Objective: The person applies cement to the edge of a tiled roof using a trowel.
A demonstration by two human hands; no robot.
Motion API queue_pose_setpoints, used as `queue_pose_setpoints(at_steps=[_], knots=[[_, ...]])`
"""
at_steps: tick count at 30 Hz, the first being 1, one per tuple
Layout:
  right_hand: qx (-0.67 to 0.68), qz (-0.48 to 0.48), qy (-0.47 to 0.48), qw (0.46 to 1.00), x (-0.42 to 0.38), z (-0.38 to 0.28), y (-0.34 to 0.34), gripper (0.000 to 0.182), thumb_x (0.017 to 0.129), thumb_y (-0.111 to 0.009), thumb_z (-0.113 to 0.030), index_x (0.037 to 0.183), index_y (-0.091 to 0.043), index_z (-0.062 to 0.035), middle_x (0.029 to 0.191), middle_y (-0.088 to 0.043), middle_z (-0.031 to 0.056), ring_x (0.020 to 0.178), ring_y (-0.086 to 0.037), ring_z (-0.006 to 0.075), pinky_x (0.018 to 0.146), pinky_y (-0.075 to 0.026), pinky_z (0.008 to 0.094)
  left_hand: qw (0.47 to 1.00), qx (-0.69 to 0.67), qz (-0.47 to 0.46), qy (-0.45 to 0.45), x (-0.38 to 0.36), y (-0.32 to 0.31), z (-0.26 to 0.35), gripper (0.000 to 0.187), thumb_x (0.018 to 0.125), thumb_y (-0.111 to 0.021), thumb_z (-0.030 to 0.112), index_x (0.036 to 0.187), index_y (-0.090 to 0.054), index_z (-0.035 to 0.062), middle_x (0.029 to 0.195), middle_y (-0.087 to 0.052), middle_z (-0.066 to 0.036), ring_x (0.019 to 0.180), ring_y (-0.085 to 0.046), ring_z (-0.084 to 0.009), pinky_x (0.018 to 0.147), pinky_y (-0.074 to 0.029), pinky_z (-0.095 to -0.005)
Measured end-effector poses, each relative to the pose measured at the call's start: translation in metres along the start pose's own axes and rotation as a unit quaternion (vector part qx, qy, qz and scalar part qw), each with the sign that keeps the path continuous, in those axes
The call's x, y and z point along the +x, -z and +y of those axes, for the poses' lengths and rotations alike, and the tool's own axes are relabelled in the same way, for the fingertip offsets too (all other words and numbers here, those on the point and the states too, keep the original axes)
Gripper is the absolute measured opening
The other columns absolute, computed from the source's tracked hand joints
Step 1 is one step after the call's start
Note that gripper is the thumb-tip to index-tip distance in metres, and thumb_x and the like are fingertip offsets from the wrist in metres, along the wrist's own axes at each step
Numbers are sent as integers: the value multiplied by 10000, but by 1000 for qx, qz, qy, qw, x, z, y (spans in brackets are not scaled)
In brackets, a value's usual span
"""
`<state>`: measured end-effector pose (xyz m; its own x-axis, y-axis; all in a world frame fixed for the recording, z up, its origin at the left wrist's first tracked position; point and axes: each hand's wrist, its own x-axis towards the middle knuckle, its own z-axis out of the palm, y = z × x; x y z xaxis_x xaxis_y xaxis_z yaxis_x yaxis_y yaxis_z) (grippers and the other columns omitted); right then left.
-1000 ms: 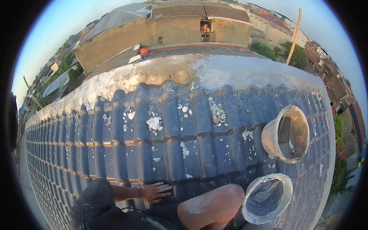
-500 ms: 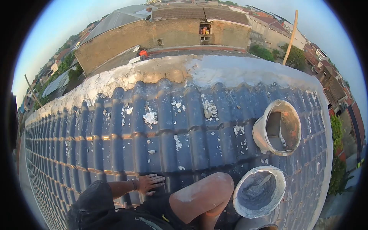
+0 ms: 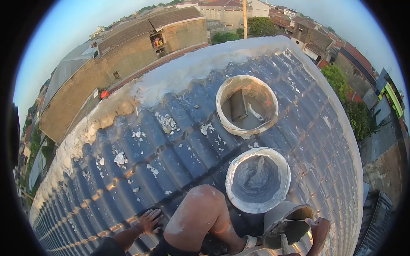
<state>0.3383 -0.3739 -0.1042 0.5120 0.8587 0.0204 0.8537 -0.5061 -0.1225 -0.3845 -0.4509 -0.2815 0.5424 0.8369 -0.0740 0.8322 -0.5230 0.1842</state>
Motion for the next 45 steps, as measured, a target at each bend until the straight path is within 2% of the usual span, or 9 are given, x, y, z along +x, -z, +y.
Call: queue_pose_setpoints(at_steps=[8, 10, 12, 14, 16, 21, 22, 26, 45], knots=[[-49, -10, 116, 992, 44, 75, -43, 625, 695, -883, -396, 523, -492, 60, 459, -394, 214, 448, -348, 305, 526, -289, 528, 999, -11, -52, 8, -11, -5, -1, 776, 847, -577, 456, 1514, -417, 94, 1616, -320, -169, 1493, -313, -311, 1221, -223, -473], [-123, -146, 71, 979, 73, 99, -54, 510, 799, -816, -396, 640, -613, 44, 590, -581, 214, 527, -454, 241, 528, -387, 450, 999, -24, -35, 10, -12, -6, -1, 780, 850, -583, 446, 1524, -403, 98, 1623, -305, -168, 1503, -298, -302, 1226, -219, -466], [84, -171, 123, 974, 2, -31, -74, 359, 863, -732, -298, 831, -589, 29, 772, -592, 175, 694, -498, 213, 644, -420, 404, 999, -20, -27, 11, -14, -7, -2, 779, 854, -581, 446, 1528, -397, 99, 1626, -299, -168, 1506, -294, -299, 1228, -217, -464], [424, -312, 218, 822, -106, -254, -97, 249, 927, -648, -201, 1021, -566, 15, 953, -604, 136, 861, -541, 185, 760, -452, 357, 999, -28, -25, -5, -15, -10, -4, 766, 888, -536, 443, 1543, -359, 86, 1644, -251, -175, 1520, -252, -310, 1241, -198, -470], [619, -422, 213, 627, -163, -366, -99, 245, 991, -564, -103, 1212, -542, 0, 1135, -615, 97, 1028, -584, 157, 876, -484, 311, 999, -27, -20, -6, -16, -14, -3, 762, 890, -534, 443, 1541, -363, 84, 1642, -254, -177, 1519, -255, -309, 1241, -198, -469], [675, -456, 203, 543, -179, -396, -88, 263, 1066, -440, -112, 1290, -535, -9, 1203, -619, 67, 1078, -614, 141, 911, -506, 281, 999, -39, 15, -17, -19, -13, -5, 772, 883, -554, 433, 1538, -365, 71, 1640, -254, -189, 1506, -285, -314, 1235, -216, -473], [669, -465, 211, 540, -198, -401, -73, 263, 1066, -440, -112, 1290, -535, -9, 1203, -619, 67, 1078, -614, 141, 911, -506, 281, 999, -47, 20, -18, -20, -15, -6, 770, 880, -566, 413, 1535, -367, 60, 1639, -254, -194, 1505, -288, -313, 1234, -222, -478], [611, -259, 257, 702, -244, -402, -74, 351, 1094, -383, -111, 1438, -379, -43, 1388, -476, 75, 1255, -493, 135, 1079, -394, 298, 996, -77, 38, -16, -21, -20, -7, 744, 892, -565, 377, 1527, -373, 41, 1633, -264, -201, 1513, -274, -307, 1236, -217, -487], [556, -334, 303, 698, -204, -368, -79, 300, 1022, -551, -300, 944, -593, -14, 854, -597, 134, 769, -576, 258, 761, -475, 370, 999, -30, 12, 12, -20, -15, 2, 743, 866, -594, 385, 1533, -390, 128, 1626, -299, -160, 1495, -309, -300, 1226, -238, -482]])
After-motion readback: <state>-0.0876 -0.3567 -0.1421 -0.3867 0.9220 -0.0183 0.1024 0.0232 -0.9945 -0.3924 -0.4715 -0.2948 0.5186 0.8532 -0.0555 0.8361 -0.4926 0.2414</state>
